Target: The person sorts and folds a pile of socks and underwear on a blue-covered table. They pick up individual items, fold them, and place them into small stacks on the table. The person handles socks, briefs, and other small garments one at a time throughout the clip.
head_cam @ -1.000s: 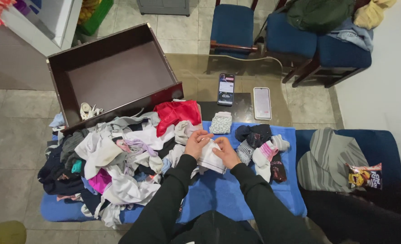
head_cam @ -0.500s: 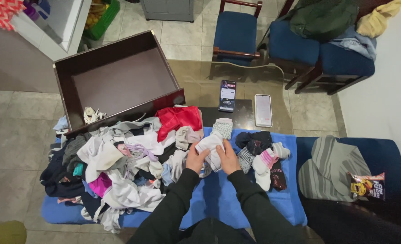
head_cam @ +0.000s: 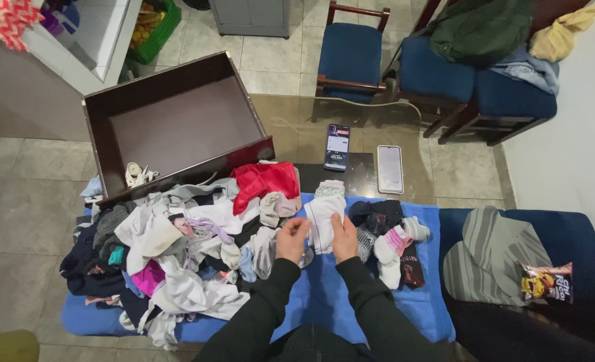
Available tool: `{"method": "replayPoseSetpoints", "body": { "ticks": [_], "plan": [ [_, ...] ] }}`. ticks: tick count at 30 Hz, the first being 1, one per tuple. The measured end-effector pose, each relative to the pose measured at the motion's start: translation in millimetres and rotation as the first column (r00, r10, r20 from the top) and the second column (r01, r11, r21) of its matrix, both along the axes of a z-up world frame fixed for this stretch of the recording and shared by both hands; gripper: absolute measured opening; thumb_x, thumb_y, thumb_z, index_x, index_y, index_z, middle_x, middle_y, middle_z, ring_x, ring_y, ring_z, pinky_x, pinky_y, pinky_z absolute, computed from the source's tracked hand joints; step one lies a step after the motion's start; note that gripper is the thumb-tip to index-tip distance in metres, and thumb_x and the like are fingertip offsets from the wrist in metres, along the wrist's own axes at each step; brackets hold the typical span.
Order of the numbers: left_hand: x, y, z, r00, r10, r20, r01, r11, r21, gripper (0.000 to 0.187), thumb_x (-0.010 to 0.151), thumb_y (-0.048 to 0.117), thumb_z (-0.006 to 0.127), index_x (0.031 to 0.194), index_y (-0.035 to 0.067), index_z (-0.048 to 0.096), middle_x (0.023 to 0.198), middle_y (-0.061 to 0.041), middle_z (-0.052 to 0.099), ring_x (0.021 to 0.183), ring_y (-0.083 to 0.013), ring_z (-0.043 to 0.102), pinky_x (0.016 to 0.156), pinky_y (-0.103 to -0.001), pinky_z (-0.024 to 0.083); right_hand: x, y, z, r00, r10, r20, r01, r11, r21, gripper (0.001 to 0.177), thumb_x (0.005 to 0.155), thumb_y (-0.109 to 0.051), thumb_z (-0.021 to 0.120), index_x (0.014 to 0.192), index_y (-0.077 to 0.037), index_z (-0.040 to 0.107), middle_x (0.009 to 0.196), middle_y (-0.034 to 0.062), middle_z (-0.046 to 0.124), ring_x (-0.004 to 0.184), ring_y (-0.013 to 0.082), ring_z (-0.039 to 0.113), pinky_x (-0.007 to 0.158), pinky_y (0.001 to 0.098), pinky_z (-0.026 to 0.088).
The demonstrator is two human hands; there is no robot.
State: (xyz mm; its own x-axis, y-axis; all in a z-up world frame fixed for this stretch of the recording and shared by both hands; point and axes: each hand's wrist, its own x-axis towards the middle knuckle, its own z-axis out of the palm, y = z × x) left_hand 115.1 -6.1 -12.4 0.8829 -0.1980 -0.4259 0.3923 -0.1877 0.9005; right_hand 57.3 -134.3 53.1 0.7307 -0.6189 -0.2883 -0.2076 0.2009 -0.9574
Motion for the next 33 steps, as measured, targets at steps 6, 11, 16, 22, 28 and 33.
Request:
{"method": "replayPoseSetpoints", "body": {
  "ticks": [6,11,16,22,28,33],
  "plan": [
    [2,-5,32,0.999,-0.049,0.013,0.047,0.993,0.104,0.018,0.080,0.035,0.080,0.094,0.023,0.076,0.082,0.001,0.073,0.077,-0.0119,0.067,0.072,-0.028,0.055,3,12,1,0.999,-0.021,0.045,0.019,0.999,0.038,0.039,0.102,-0.023,0.056,0.138,-0.007,0.055,0.125,0.0106,0.063,0.109,0.0155,0.058,0.096,0.0385,0.049],
    [4,-6,64,1.000,0.013,0.012,-0.014,0.998,0.065,0.023,0.088,0.026,0.069,0.109,0.018,0.072,0.088,-0.003,0.075,0.082,-0.0144,0.068,0.077,-0.031,0.054,-1,6,-25,0.998,0.062,-0.005,-0.063,0.996,-0.064,0.069,0.095,-0.035,0.068,0.144,0.003,0.037,0.144,0.0265,0.044,0.136,0.0373,0.040,0.113,0.0523,0.032],
    [0,-10,44,0.999,0.021,-0.028,-0.019,0.998,0.055,0.020,0.089,0.021,0.064,0.109,0.019,0.066,0.070,0.009,0.063,0.073,-0.0084,0.063,0.070,-0.028,0.052,-7,1,-27,0.994,0.108,-0.012,-0.109,0.991,-0.077,0.062,0.099,-0.036,0.062,0.145,-0.002,0.038,0.145,0.0243,0.045,0.136,0.0356,0.041,0.112,0.0521,0.032],
    [5,-6,34,0.998,-0.051,-0.042,0.055,0.995,0.088,0.023,0.090,0.033,0.063,0.110,0.022,0.064,0.090,-0.002,0.072,0.089,-0.0197,0.067,0.078,-0.036,0.050,-5,8,-7,0.996,0.068,0.049,-0.070,0.996,0.048,0.057,0.093,-0.034,0.070,0.139,-0.005,0.050,0.135,0.0126,0.056,0.124,0.0204,0.049,0.103,0.0453,0.042],
    [-4,-11,22,0.995,-0.071,0.069,0.061,0.990,0.127,0.024,0.090,0.037,0.069,0.095,0.014,0.075,0.119,-0.009,0.066,0.117,-0.0303,0.058,0.096,-0.039,0.048,-1,11,-5,0.999,-0.019,0.051,0.015,0.997,0.076,0.052,0.091,-0.029,0.074,0.134,-0.008,0.054,0.123,0.0068,0.060,0.110,0.0141,0.052,0.095,0.0393,0.048],
    [-3,-17,41,0.992,0.008,-0.123,-0.018,0.996,-0.082,0.038,0.092,0.027,0.062,0.117,-0.001,0.068,0.144,-0.019,0.052,0.137,-0.0369,0.042,0.114,-0.044,0.035,3,21,-7,0.996,-0.057,0.066,0.030,0.935,0.355,0.046,0.081,-0.013,0.080,0.123,-0.008,0.060,0.108,0.0047,0.066,0.095,0.0147,0.063,0.082,0.0359,0.055]
  ]
}}
